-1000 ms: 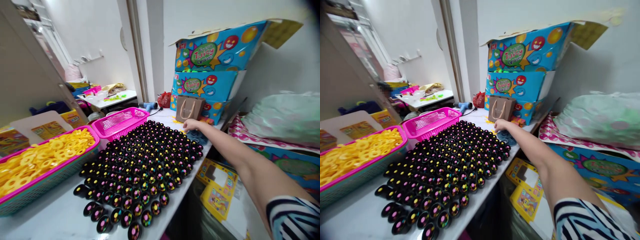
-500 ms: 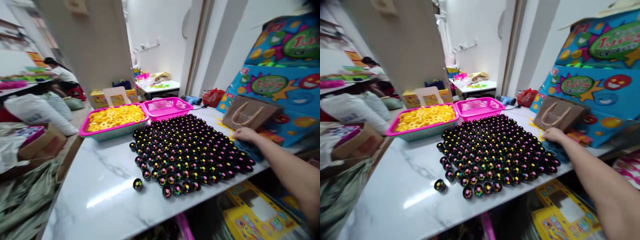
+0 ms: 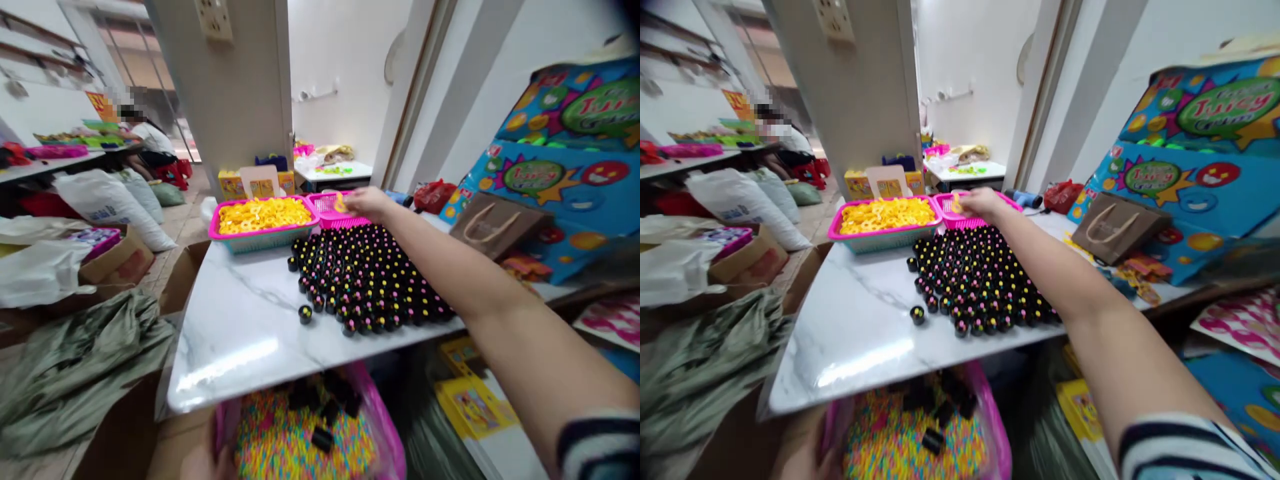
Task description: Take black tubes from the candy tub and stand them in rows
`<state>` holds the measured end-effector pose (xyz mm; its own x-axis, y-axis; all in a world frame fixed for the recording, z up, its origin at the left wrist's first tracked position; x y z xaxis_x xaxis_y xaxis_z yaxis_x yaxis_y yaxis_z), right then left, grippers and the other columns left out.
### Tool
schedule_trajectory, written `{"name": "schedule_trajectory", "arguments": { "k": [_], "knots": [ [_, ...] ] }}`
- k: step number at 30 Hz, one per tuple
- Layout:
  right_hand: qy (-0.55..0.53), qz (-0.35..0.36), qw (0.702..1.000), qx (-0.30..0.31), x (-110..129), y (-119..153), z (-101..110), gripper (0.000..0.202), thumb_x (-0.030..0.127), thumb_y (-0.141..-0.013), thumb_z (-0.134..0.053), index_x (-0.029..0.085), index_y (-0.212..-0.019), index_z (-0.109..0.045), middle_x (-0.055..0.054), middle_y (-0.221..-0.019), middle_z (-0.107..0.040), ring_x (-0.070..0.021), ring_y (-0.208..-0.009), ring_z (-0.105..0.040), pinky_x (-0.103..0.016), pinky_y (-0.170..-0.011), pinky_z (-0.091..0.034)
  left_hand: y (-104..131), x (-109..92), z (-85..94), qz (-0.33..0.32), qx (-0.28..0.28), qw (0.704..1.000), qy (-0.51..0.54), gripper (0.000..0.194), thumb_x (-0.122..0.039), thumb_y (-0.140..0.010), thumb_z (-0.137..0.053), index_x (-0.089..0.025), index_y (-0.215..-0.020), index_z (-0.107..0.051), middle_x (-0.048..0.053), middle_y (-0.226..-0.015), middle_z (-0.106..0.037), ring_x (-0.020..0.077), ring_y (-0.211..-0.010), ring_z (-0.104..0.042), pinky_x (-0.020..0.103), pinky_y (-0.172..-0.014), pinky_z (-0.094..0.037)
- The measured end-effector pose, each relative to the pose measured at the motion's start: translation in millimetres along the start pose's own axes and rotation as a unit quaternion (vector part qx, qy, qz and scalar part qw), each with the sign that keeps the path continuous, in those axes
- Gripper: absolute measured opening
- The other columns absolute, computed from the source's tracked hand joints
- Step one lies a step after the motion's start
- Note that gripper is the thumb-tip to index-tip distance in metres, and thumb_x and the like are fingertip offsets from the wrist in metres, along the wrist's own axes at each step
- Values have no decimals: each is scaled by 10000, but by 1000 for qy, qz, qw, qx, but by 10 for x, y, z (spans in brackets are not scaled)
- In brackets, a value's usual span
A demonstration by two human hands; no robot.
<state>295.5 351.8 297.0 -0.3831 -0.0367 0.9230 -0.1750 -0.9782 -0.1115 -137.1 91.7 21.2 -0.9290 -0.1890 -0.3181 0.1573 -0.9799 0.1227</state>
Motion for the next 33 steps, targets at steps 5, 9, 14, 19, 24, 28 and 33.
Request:
{"name": "schedule_trajectory", "arguments": {
  "k": [5, 9, 14, 19, 24, 28, 33],
  "knots": [
    [-19, 32, 992, 119, 565, 678, -790, 131, 142, -940, -544, 62, -1043, -534, 104, -584, -596, -41, -566, -599, -188, -615, -529, 332, 496, -334, 22, 112, 993, 32, 599, -377, -883, -432, -74, -1400, -430, 138, -962, -730, 289, -908, -706, 340, -818, -538],
    [25, 188, 911, 366, 576, 2135, -1206, 133, 203, -906, -594, 107, -985, -642, 7, -854, -708, -65, -669, -668, -133, -538, -477, 429, 760, -365, 39, 124, 989, 65, 700, -490, -843, -448, -122, -1435, -390, 128, -1068, -723, 273, -974, -694, 318, -836, -526],
    [327, 140, 795, 491, -1050, 3394, -1637, 148, 205, -875, -612, 167, -966, -722, -59, -872, -735, -173, -782, -691, -277, -721, -533, 397, 504, -186, -4, 81, 996, -36, 686, -392, -863, -485, -94, -1461, -326, 211, -1223, -639, 349, -1066, -638, 441, -895, -492],
    [441, 133, 809, 365, -2137, 3200, -1905, 325, 159, -911, -498, 185, -1207, -630, -110, -1324, -591, -241, -1169, -580, -344, -945, -482, 540, -570, -86, -217, -35, 968, -121, 495, -280, -886, -498, -26, -1311, -493, 276, -1340, -498, 392, -1258, -454, 532, -1041, -373],
    [489, 147, 778, 366, -2197, 3160, -2059, 295, 145, -925, -431, 168, -1126, -646, -160, -1277, -576, -265, -1047, -613, -339, -842, -497, 475, -1212, -768, -275, 155, 938, -145, 278, -161, -905, -433, -84, -1081, -633, 177, -1013, -641, 278, -964, -615, 395, -825, -507],
    [416, 155, 794, 414, -2186, 3319, -2100, 268, 176, -833, -574, 167, -1097, -619, -146, -1231, -584, -235, -932, -642, -316, -791, -495, 405, -1108, -942, -271, 165, 937, -143, 231, -159, -876, -475, -103, -1020, -646, 153, -1010, -633, 252, -889, -635, 355, -758, -515],
    [265, 106, 864, 414, -2307, 3319, -1987, 366, 183, -765, -642, 145, -1127, -601, -90, -1035, -686, -225, -952, -647, -320, -846, -489, 546, -804, -869, -293, 167, 934, -116, 321, -57, -794, -483, -162, -1051, -645, 92, -966, -626, 227, -904, -625, 331, -813, -497]
  ]
}}
Point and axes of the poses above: each hand's wrist, its own y-axis away from the middle knuckle, its own z-axis out of the back of the hand, x = y × z, the point moved 7 cm from there along -y, towards the middle knuckle
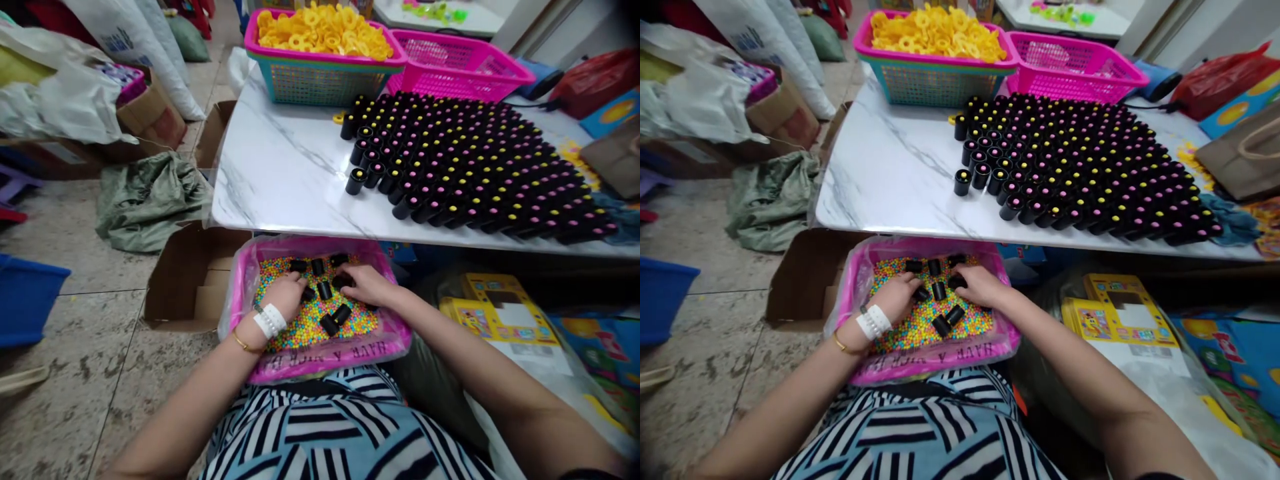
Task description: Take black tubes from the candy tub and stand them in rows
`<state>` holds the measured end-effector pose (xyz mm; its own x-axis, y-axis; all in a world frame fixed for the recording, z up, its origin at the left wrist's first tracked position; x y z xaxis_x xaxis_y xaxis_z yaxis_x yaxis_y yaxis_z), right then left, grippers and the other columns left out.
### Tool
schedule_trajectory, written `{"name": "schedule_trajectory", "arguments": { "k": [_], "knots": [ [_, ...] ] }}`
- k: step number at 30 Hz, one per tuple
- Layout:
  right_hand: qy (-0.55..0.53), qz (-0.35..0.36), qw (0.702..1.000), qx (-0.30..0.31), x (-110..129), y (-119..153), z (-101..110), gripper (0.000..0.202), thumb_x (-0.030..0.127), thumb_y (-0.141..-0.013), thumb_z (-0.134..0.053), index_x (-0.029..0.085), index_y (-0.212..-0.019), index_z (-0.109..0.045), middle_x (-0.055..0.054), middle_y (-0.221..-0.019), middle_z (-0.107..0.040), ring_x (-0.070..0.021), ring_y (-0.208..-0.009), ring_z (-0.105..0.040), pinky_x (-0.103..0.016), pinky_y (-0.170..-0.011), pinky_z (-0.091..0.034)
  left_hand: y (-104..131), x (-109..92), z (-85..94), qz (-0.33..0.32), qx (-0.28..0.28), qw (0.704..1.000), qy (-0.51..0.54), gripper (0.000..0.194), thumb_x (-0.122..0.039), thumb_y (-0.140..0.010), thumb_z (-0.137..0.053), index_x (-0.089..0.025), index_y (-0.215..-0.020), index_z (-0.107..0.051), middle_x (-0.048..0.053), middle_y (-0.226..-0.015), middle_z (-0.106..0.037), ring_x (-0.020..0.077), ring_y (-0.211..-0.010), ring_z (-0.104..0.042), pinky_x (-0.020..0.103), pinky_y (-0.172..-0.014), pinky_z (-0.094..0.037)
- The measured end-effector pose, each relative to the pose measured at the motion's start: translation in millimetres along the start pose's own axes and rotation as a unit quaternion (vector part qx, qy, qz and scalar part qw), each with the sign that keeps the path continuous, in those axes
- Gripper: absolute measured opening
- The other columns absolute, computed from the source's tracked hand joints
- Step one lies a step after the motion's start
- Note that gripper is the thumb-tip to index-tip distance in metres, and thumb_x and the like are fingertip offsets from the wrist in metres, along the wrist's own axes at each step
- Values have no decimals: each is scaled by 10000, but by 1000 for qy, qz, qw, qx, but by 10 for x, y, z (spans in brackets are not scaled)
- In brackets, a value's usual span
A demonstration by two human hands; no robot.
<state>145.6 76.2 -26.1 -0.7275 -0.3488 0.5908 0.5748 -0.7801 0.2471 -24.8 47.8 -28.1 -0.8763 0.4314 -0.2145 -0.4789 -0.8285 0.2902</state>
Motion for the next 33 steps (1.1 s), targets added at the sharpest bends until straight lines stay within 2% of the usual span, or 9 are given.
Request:
{"name": "schedule_trajectory", "arguments": {
  "k": [5, 8, 10, 14, 17, 19, 22, 28, 33],
  "knots": [
    [-186, 32, 982, 13, 56, -3, 23, 361, 154, -760, -626, 209, -1116, -611, -27, -1085, -670, -176, -977, -645, -314, -875, -503, 166, -17, 20, -33, -53, 997, 50, 567, -48, -774, -489, -193, -1321, -519, 113, -1091, -605, 247, -991, -588, 371, -894, -470],
    [-239, 13, 971, 29, 95, -57, -12, 302, 195, -746, -659, 188, -1043, -604, -21, -997, -665, -164, -896, -660, -302, -819, -526, 202, -68, 21, -62, -42, 996, 52, 371, -111, -816, -507, -199, -1156, -623, 105, -1019, -614, 256, -995, -572, 380, -896, -460],
    [-248, -29, 968, 19, 71, -95, -28, 378, 280, -793, -652, 188, -1146, -557, -13, -878, -670, -157, -768, -668, -300, -728, -542, 203, -67, 30, -56, -32, 997, 49, 239, -172, -835, -527, -176, -1044, -644, 101, -947, -625, 258, -956, -579, 379, -871, -465],
    [-86, -88, 992, 10, 56, -90, 4, 378, 374, -907, -545, 192, -1238, -554, -42, -783, -704, -189, -699, -679, -327, -701, -539, 185, 1, 86, 5, -45, 998, 47, 266, -279, -874, -537, -141, -1090, -606, 113, -945, -640, 257, -911, -595, 375, -832, -475],
    [137, -42, 990, -18, 163, -45, 103, 332, 255, -913, -523, 213, -1231, -607, -117, -1135, -691, -243, -959, -672, -367, -834, -515, 175, -13, 116, 15, -50, 998, 29, 221, -252, -871, -541, -136, -1037, -629, 124, -950, -632, 276, -944, -583, 387, -844, -470],
    [199, 29, 979, -12, 274, -20, 84, 412, 168, -916, -476, 246, -1312, -559, -107, -1339, -587, -242, -1138, -599, -368, -910, -487, 169, -37, 124, 14, -49, 998, 26, 184, -214, -865, -538, -129, -992, -641, 137, -954, -624, 290, -974, -567, 400, -856, -466],
    [226, 114, 966, 63, 383, 0, -76, 409, 141, -916, -479, 261, -1294, -576, -79, -1313, -605, -222, -1173, -560, -346, -931, -466, 150, -68, 105, 9, -41, 999, 31, 167, -169, -857, -534, -124, -973, -645, 142, -953, -620, 285, -963, -565, 406, -871, -461],
    [314, 41, 947, 58, 339, -79, -128, 262, 156, -921, -457, 144, -1043, -689, -164, -1037, -678, -293, -1056, -568, -355, -804, -475, 93, -91, 54, -15, -50, 998, 27, 246, -128, -853, -514, -118, -1074, -621, 117, -950, -625, 257, -935, -572, 377, -897, -456],
    [113, 64, 989, 69, 355, -10, -135, 294, 114, -820, -593, 162, -1097, -678, -97, -1027, -691, -219, -982, -619, -330, -873, -475, 46, -10, -18, -10, -27, 996, 80, 208, -113, -811, -544, -137, -987, -653, 104, -932, -627, 244, -936, -593, 344, -854, -480]
  ]
}}
Point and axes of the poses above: each hand's wrist, its own y-axis away from the middle knuckle, its own z-axis out of the back of the hand, x = y × z, the point moved 7 cm from there along -y, towards the middle knuckle
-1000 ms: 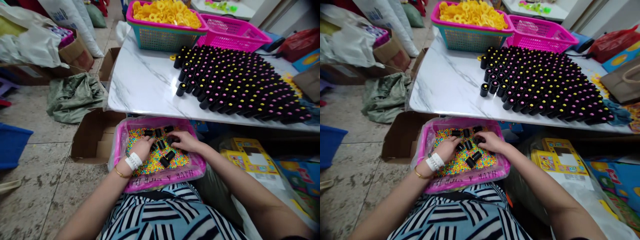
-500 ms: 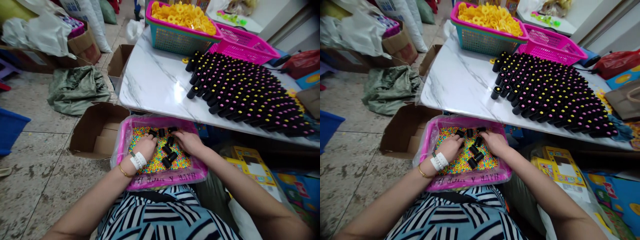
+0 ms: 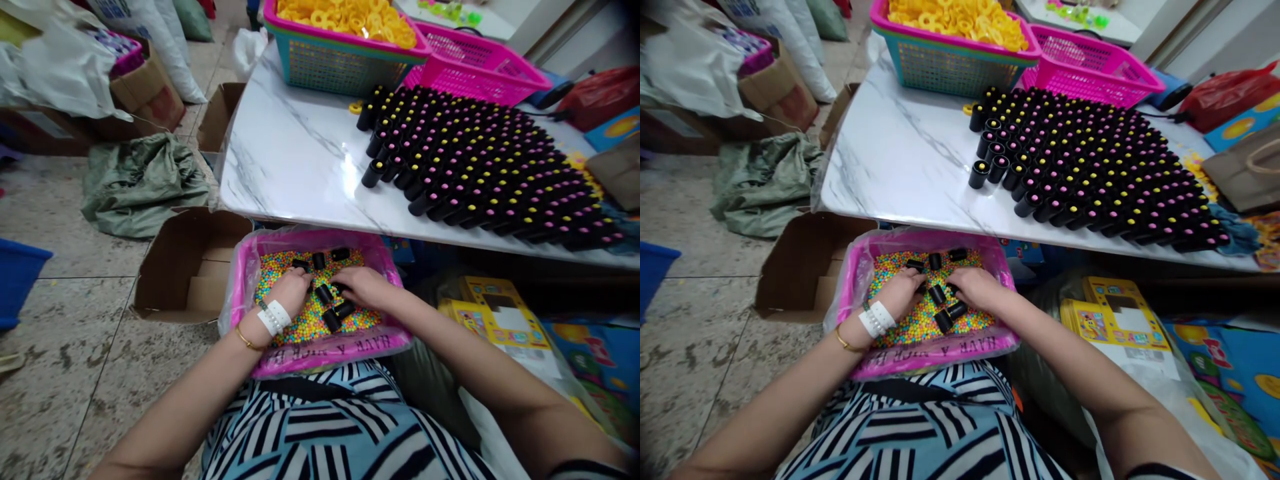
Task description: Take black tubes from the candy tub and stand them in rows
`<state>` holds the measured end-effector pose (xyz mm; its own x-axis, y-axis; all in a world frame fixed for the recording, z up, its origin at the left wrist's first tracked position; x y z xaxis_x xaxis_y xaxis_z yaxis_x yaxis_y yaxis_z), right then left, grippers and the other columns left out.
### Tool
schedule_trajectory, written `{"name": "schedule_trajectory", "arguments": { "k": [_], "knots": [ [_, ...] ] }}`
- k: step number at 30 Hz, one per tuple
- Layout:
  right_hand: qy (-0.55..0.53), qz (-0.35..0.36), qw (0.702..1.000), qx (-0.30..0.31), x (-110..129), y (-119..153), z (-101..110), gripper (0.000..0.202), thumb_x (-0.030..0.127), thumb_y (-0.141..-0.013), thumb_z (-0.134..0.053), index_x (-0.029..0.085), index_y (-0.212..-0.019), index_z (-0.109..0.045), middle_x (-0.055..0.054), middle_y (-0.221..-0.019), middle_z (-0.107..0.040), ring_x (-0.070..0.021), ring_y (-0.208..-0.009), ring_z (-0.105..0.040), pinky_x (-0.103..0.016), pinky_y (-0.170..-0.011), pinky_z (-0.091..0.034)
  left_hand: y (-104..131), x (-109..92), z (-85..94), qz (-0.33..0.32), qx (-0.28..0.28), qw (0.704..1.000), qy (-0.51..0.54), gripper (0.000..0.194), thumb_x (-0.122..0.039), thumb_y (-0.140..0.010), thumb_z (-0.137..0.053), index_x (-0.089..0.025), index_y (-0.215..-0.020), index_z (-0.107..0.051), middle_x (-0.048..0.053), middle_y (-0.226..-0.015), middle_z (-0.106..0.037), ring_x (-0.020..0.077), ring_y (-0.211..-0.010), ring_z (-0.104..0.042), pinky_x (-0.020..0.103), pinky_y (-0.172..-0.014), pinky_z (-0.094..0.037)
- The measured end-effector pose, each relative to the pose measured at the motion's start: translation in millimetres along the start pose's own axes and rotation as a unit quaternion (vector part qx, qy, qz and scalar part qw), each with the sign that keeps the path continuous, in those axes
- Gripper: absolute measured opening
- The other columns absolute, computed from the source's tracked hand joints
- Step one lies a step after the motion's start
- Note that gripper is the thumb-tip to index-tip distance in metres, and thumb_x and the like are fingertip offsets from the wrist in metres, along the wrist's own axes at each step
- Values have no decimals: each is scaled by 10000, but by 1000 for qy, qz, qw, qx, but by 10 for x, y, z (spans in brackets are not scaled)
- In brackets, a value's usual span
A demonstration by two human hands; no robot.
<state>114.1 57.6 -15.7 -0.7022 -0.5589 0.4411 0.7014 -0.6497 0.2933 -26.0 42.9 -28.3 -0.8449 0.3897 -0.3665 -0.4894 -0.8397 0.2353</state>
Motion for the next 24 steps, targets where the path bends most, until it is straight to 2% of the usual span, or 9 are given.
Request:
{"name": "schedule_trajectory", "arguments": {
  "k": [2, 5, 7, 8, 11, 14, 17, 19, 24],
  "knots": [
    [-177, -9, 984, -27, -56, 102, 62, 352, 155, -794, -642, 177, -1145, -662, -46, -986, -696, -171, -892, -639, -300, -838, -494, -11, 40, -5, 4, -5, 999, 36, 257, -99, -779, -567, -142, -1020, -644, 97, -957, -629, 238, -949, -602, 333, -850, -486],
    [-410, -43, 910, -52, -151, 287, 128, 398, 282, -782, -692, 171, -1162, -648, 3, -854, -670, -114, -709, -615, -247, -694, -515, -29, 73, -8, 8, -12, 996, 87, 322, -74, -750, -572, -153, -1060, -607, 87, -1012, -634, 231, -969, -614, 326, -859, -489],
    [-481, -56, 873, -67, -163, 382, 169, 435, 318, -754, -725, 158, -1150, -643, 5, -832, -657, -101, -673, -600, -235, -656, -516, -51, 63, -13, 4, -8, 994, 112, 355, -51, -736, -561, -158, -1074, -586, 84, -1037, -635, 228, -967, -623, 326, -861, -489],
    [-492, -59, 865, -76, -151, 415, 198, 436, 321, -745, -732, 156, -1139, -644, 0, -843, -660, -102, -683, -604, -238, -661, -521, -66, 51, -12, -2, -6, 993, 121, 367, -41, -731, -554, -160, -1077, -579, 83, -1041, -635, 226, -959, -628, 326, -857, -490],
    [-439, -48, 887, -135, -63, 482, 392, 388, 320, -758, -722, 174, -1110, -653, -37, -957, -678, -130, -780, -633, -283, -735, -539, -110, 13, 7, -20, -8, 989, 144, 361, -40, -738, -544, -168, -1074, -571, 81, -1038, -632, 224, -945, -634, 329, -847, -491],
    [-297, -38, 915, -270, 74, 591, 776, 335, 306, -771, -714, 215, -1091, -671, -50, -1028, -676, -157, -837, -633, -309, -762, -536, -133, 5, 26, -30, -14, 986, 162, 350, -39, -745, -540, -179, -1064, -569, 74, -1028, -618, 213, -941, -631, 323, -840, -489],
    [-192, -53, 884, -424, 211, 757, 1152, 289, 270, -783, -698, 250, -1070, -682, -47, -1055, -639, -145, -783, -607, -299, -702, -532, -132, 20, 29, -35, -16, 985, 168, 356, -20, -744, -523, -191, -1051, -580, 66, -1015, -599, 197, -911, -626, 312, -816, -485],
    [-161, -70, 855, -488, 266, 811, 1297, 276, 256, -789, -690, 256, -1065, -685, -45, -1030, -611, -132, -731, -581, -281, -638, -518, -127, 39, 29, -33, -15, 984, 172, 372, -7, -733, -521, -193, -1047, -593, 66, -1016, -592, 195, -909, -622, 310, -814, -482],
    [-146, -126, 831, -522, 152, 607, 1420, 283, 288, -801, -673, 229, -1078, -673, -5, -771, -580, -127, -620, -525, -275, -603, -489, -112, 68, 56, -17, -12, 983, 182, 427, 19, -686, -532, -192, -1046, -626, 68, -1004, -612, 199, -912, -624, 305, -821, -479]
  ]
}}
Point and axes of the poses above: each hand's wrist, its own y-axis away from the middle knuckle, its own z-axis out of the back of the hand, x = y × z, the point moved 7 cm from there along -y, towards the middle knuckle
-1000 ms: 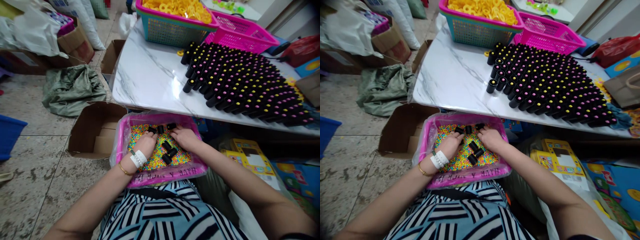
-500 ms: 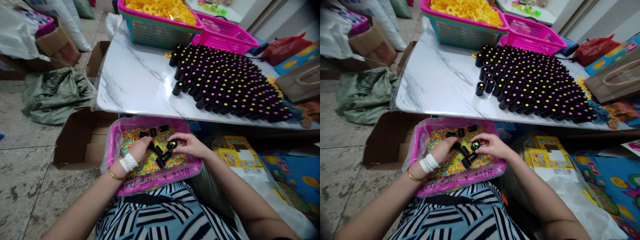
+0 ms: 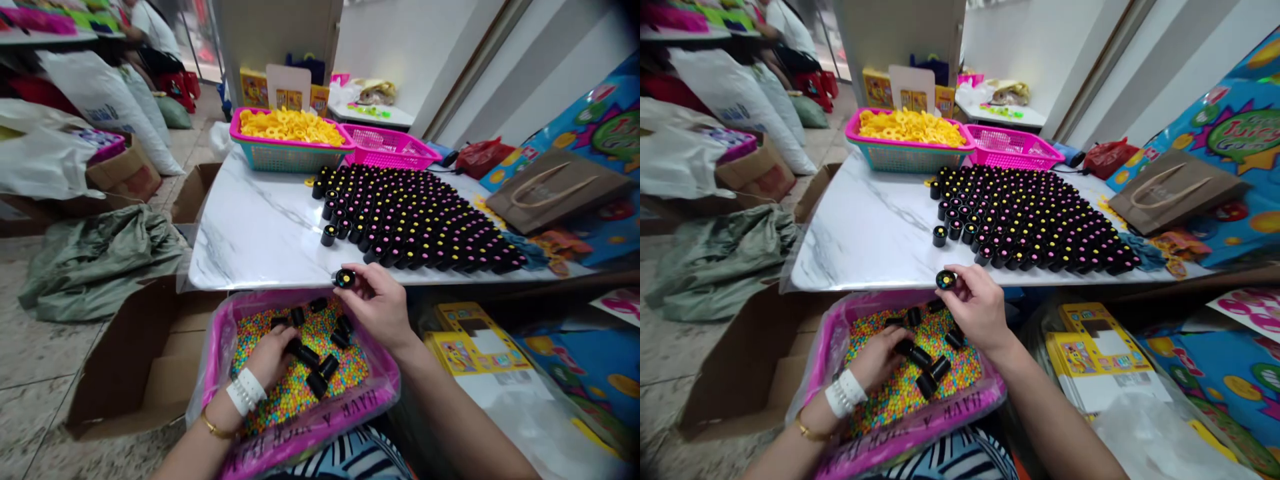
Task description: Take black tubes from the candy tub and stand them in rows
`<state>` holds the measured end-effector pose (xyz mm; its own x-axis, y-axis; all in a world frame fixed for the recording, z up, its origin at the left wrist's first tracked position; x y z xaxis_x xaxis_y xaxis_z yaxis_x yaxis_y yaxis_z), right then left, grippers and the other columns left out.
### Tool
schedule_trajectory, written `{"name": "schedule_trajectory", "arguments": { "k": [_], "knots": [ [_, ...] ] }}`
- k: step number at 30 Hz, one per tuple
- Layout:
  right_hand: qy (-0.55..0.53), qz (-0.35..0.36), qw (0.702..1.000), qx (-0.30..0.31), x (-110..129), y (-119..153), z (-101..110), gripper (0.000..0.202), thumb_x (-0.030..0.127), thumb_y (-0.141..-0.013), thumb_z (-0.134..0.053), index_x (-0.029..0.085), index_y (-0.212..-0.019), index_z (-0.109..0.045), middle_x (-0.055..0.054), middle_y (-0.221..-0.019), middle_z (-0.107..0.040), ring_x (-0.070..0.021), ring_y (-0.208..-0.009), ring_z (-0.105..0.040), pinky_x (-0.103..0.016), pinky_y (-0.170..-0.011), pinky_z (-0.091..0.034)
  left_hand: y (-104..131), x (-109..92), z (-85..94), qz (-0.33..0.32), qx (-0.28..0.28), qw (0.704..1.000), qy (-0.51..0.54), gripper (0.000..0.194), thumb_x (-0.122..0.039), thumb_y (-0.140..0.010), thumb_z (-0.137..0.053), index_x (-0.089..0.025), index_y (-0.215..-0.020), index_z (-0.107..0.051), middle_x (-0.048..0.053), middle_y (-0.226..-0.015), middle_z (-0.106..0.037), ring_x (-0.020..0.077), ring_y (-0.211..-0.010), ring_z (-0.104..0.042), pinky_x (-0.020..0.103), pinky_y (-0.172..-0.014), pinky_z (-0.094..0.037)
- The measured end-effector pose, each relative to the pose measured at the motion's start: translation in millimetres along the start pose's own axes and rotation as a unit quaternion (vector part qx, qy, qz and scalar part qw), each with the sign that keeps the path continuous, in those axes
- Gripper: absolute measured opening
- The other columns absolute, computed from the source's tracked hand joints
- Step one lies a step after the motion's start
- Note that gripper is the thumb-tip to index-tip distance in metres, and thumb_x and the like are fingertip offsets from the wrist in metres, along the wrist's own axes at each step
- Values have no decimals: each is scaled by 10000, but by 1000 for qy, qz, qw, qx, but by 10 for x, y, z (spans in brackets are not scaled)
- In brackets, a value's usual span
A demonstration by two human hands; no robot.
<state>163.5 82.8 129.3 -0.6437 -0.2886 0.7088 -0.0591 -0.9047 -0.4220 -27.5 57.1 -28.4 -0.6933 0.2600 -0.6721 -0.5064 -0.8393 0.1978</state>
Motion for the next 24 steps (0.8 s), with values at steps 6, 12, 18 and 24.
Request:
{"name": "schedule_trajectory", "arguments": {
  "k": [6, 12, 18, 24],
  "knots": [
    [52, -57, 997, -31, -141, -117, -118, 415, 268, -791, -645, 188, -1197, -610, 12, -688, -630, -127, -547, -555, -311, -660, -525, 41, 5, 56, 28, -5, 998, 62, 328, -133, -701, -655, -185, -1024, -652, 63, -1009, -666, 216, -934, -629, 340, -860, -477],
    [58, 139, 987, 48, 214, 582, -226, 493, 139, -880, -533, 267, -1356, -500, -77, -1117, -667, -194, -978, -649, -349, -870, -563, 116, 5, -44, 90, 69, 913, 391, 539, -476, -831, -597, -132, -1233, -496, -2, -677, -634, 157, -615, -635, 299, -620, -511],
    [26, 158, 925, 346, -32, 1016, -851, 505, 88, -893, -454, 204, -1383, -480, -103, -1332, -592, -206, -1233, -552, -418, -1050, -474, 113, -92, -199, 128, 127, 834, 521, 707, -532, -794, -664, -118, -1288, -374, 24, -675, -663, 165, -535, -663, 262, -503, -517],
    [137, 113, 912, 370, -499, 743, -812, 270, 168, -829, -610, 138, -1090, -675, -140, -1055, -683, -275, -1002, -646, -433, -881, -541, 39, 48, -66, 84, -3, 932, 351, 679, -487, -781, -699, -135, -1301, -441, 91, -813, -706, 148, -640, -655, 211, -510, -466]
  ]
}}
Point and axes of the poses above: each hand's wrist, its own y-axis away from the middle knuckle, its own z-axis out of the back of the hand, x = y × z, the point moved 7 cm from there along -y, towards the middle knuckle
